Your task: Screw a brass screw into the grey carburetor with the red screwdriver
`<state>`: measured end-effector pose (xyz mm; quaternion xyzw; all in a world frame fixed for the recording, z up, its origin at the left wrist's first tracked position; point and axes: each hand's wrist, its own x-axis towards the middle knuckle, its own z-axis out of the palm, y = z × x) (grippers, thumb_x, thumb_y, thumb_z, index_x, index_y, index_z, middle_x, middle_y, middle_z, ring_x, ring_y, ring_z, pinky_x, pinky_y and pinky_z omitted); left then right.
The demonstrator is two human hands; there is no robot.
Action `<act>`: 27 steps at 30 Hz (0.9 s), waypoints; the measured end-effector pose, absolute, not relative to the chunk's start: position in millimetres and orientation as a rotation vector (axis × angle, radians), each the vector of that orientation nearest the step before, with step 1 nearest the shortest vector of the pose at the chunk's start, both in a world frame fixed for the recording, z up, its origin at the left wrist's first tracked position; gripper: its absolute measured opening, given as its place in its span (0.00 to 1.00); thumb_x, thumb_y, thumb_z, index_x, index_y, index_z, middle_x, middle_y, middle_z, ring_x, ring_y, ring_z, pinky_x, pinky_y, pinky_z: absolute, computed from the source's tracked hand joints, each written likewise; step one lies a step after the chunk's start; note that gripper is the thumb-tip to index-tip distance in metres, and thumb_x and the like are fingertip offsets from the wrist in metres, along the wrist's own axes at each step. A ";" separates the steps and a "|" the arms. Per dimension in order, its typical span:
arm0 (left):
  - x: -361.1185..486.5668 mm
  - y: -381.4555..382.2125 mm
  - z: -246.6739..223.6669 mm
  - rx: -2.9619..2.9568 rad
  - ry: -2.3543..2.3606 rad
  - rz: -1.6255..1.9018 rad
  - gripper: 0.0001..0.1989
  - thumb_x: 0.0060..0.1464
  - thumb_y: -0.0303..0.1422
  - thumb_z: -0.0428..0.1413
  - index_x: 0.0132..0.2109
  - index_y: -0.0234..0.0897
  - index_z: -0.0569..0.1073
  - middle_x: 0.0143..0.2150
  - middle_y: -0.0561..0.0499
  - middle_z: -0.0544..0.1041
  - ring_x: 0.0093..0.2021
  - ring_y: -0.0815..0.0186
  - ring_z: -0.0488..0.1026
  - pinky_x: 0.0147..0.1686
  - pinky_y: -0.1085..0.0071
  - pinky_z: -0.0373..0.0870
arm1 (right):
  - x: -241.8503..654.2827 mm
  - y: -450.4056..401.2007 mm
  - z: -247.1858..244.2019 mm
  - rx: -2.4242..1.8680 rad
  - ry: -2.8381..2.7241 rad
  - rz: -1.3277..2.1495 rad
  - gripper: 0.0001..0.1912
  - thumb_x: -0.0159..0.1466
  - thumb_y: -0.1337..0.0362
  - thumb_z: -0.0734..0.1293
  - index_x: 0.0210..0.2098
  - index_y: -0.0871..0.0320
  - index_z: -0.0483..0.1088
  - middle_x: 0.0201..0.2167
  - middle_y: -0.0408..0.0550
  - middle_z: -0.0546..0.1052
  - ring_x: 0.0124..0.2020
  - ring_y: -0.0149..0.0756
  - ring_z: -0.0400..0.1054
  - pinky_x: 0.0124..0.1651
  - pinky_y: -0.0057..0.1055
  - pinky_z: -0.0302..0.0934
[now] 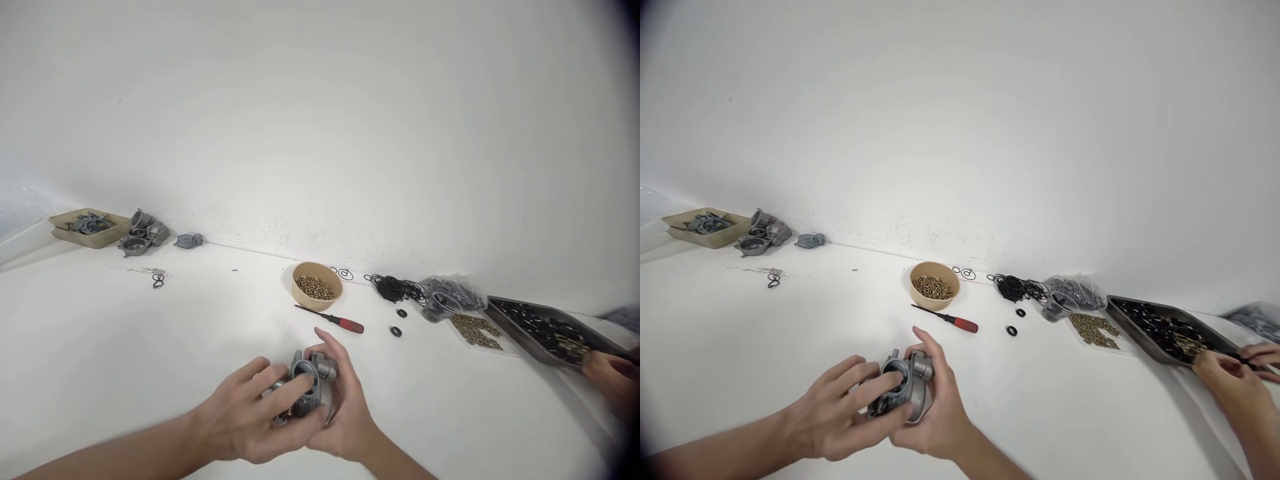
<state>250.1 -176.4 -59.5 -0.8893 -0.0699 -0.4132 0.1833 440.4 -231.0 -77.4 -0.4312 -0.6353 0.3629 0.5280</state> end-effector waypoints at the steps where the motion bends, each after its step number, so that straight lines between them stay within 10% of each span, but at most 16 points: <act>1: 250.6 -176.4 -58.5 -2.526 -0.216 -1.172 0.20 0.55 0.29 0.57 0.54 0.52 0.70 0.53 0.48 0.73 0.46 0.60 0.73 0.38 0.64 0.75 | 448.7 -227.0 -72.8 -1.049 -1.493 0.786 0.52 0.48 0.61 0.76 0.65 0.47 0.48 0.49 0.51 0.67 0.43 0.43 0.71 0.46 0.38 0.69; 5: 243.0 -166.9 -53.2 -2.720 -0.223 -1.017 0.21 0.56 0.27 0.58 0.56 0.46 0.69 0.58 0.43 0.70 0.53 0.56 0.71 0.46 0.60 0.73 | 508.0 -208.8 -44.5 -1.235 -1.354 0.294 0.45 0.49 0.57 0.77 0.60 0.52 0.54 0.47 0.55 0.71 0.47 0.47 0.70 0.47 0.42 0.68; 9: 229.0 -147.5 -59.3 -2.977 -0.042 -0.811 0.03 0.61 0.31 0.54 0.38 0.40 0.73 0.30 0.51 0.75 0.25 0.70 0.69 0.25 0.71 0.65 | 591.9 -199.8 -24.3 -1.775 -1.193 -0.197 0.43 0.46 0.46 0.76 0.56 0.57 0.64 0.48 0.56 0.73 0.41 0.48 0.70 0.44 0.43 0.67; 11: 224.5 -141.6 -64.5 -3.050 -0.040 -0.770 0.13 0.63 0.34 0.52 0.29 0.39 0.69 0.18 0.56 0.65 0.16 0.73 0.58 0.18 0.70 0.54 | 631.5 -201.3 -23.7 -2.032 -1.086 -0.340 0.46 0.45 0.44 0.75 0.59 0.57 0.64 0.47 0.57 0.74 0.45 0.54 0.69 0.49 0.49 0.63; 27: 225.9 -147.6 -67.3 -3.317 -0.095 -0.611 0.21 0.65 0.34 0.46 0.23 0.36 0.54 0.15 0.57 0.53 0.17 0.72 0.41 0.19 0.70 0.44 | 722.1 -212.8 -54.0 -2.595 -0.904 -0.019 0.58 0.44 0.34 0.70 0.65 0.62 0.58 0.56 0.66 0.70 0.50 0.65 0.68 0.44 0.51 0.66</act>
